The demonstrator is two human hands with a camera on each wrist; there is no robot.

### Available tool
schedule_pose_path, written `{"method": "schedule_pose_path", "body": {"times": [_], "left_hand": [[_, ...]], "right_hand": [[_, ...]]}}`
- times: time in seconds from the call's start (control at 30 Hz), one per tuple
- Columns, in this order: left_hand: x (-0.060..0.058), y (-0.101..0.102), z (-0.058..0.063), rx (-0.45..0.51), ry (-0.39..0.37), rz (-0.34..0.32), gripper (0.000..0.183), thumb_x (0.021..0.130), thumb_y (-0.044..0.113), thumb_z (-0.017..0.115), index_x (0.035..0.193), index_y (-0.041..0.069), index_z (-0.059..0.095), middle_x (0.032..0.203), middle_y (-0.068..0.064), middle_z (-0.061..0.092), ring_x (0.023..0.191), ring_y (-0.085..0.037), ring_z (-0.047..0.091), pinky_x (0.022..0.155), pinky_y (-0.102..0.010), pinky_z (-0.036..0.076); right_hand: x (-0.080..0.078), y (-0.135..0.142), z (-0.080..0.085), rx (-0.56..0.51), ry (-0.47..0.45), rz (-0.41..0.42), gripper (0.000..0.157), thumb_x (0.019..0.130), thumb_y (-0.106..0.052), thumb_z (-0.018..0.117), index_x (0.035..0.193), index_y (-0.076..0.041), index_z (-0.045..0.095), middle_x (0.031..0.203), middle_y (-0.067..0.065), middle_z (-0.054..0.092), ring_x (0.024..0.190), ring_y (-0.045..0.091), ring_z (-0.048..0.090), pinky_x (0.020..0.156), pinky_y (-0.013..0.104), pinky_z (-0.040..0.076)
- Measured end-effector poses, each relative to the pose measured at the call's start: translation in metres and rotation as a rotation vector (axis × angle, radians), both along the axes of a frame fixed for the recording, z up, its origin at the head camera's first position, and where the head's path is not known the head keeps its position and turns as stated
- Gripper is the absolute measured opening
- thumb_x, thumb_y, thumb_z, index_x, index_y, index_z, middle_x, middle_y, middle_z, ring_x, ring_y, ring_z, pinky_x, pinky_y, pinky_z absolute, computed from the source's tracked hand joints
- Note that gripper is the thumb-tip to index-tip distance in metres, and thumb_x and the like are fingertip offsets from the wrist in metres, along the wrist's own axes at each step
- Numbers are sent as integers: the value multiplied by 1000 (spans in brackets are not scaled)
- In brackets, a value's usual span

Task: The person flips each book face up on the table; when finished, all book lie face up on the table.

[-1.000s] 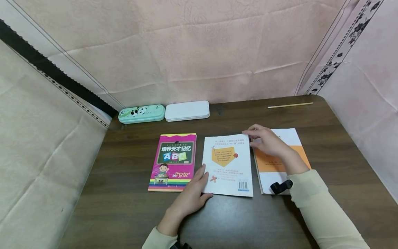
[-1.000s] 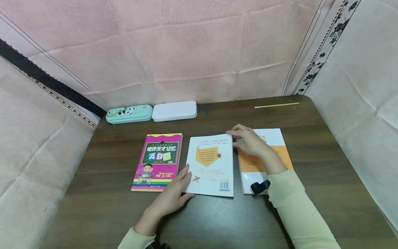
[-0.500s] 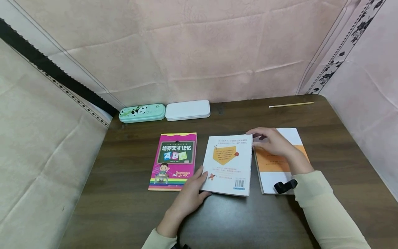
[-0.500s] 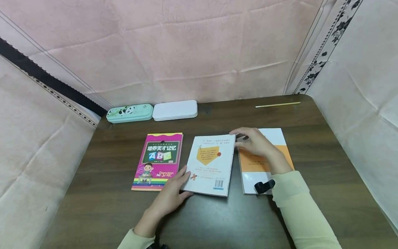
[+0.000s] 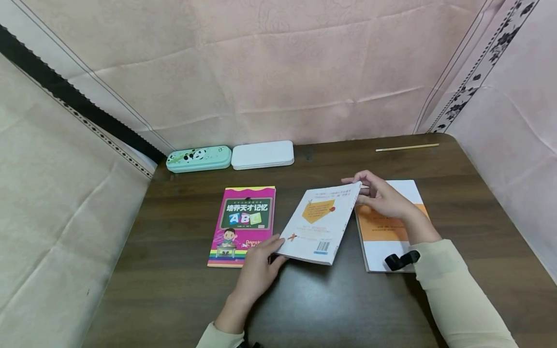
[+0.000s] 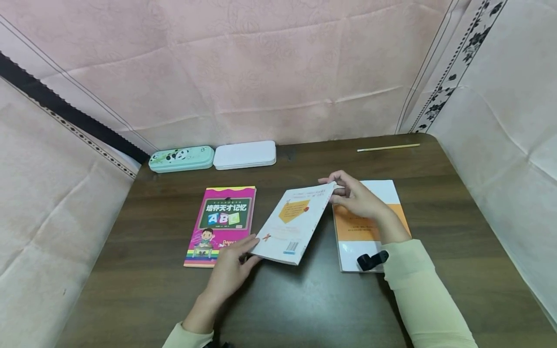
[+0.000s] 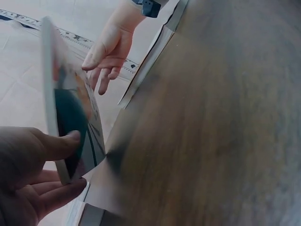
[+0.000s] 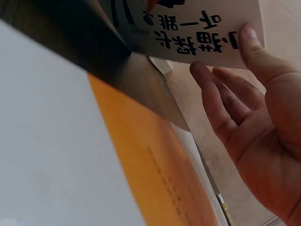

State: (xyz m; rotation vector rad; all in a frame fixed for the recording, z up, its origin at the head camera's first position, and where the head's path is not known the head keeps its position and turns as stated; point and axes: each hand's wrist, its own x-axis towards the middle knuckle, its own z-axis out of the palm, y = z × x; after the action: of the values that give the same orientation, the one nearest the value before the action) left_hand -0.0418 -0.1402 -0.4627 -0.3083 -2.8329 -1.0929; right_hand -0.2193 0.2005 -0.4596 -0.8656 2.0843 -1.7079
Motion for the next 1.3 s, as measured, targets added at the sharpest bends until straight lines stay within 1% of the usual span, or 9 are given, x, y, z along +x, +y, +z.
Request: {"method": "schedule_pose_path", "body": {"times": [0.1, 0.2, 0.33, 0.53, 0.77, 0.93, 1.07, 1.2, 1.3], "left_hand": [[0, -2, 0, 33, 60, 25, 38, 88, 9, 80, 124, 2, 71, 131, -17, 66, 123, -30, 62, 99, -45, 52], [0, -2, 2, 51, 68, 39, 37, 89, 7, 77, 126, 3, 71, 131, -16, 66, 123, -28, 62, 99, -45, 52], [1, -2, 5, 64, 51, 51, 37, 91, 5, 74, 128, 3, 69, 132, -15, 66, 124, -28, 61, 100, -46, 52], [1, -2, 5, 87, 95, 52, 38, 91, 1, 73, 128, 1, 68, 130, -16, 67, 122, -28, 63, 98, -47, 53], [0, -4, 5, 168, 168, 51, 33, 94, 0, 70, 126, 0, 70, 114, -12, 74, 104, -20, 71, 83, -39, 60], [0, -5, 7, 188, 163, 65, 33, 97, 8, 67, 130, 3, 68, 115, -12, 74, 101, -16, 71, 80, -37, 61], [1, -6, 10, 215, 139, 67, 36, 98, 12, 67, 133, 4, 66, 120, -11, 72, 105, -17, 70, 85, -38, 59], [2, -7, 12, 224, 133, 72, 36, 97, 13, 67, 132, 5, 67, 119, -10, 72, 105, -16, 70, 83, -37, 59], [3, -8, 13, 230, 139, 79, 37, 96, 14, 69, 132, 5, 67, 117, -10, 73, 104, -15, 71, 82, -35, 59]], "right_hand": [[1, -4, 3, -90, -39, 18, 25, 101, 6, 55, 119, 3, 38, 149, 31, 44, 120, 17, 63, 87, 38, 59], [2, -9, 7, -114, -15, -26, 24, 101, 5, 56, 118, 5, 40, 142, 32, 51, 118, 16, 65, 88, 36, 58], [4, -14, 10, -75, 69, -137, 24, 99, 7, 58, 121, 5, 50, 131, 28, 62, 112, 11, 67, 87, 25, 57], [8, -21, 16, -46, 126, -258, 23, 97, 5, 62, 120, 4, 63, 122, 25, 68, 104, 7, 70, 85, 22, 56], [8, -28, 27, -63, 195, -361, 21, 95, 2, 68, 115, 3, 68, 108, 14, 75, 90, 12, 74, 80, 21, 58], [10, -33, 32, 13, 248, -460, 21, 93, -2, 73, 113, 0, 71, 101, 8, 77, 84, 3, 70, 74, 15, 55], [10, -36, 34, 27, 250, -462, 21, 94, -5, 72, 114, 0, 71, 103, 16, 75, 86, 5, 71, 74, 16, 55], [8, -39, 35, 14, 217, -441, 22, 96, -7, 70, 116, 1, 69, 103, 14, 74, 86, 15, 73, 77, 19, 57], [8, -41, 37, 12, 194, -437, 23, 96, -8, 70, 117, 1, 69, 103, 13, 74, 84, 14, 73, 77, 23, 58]]}}
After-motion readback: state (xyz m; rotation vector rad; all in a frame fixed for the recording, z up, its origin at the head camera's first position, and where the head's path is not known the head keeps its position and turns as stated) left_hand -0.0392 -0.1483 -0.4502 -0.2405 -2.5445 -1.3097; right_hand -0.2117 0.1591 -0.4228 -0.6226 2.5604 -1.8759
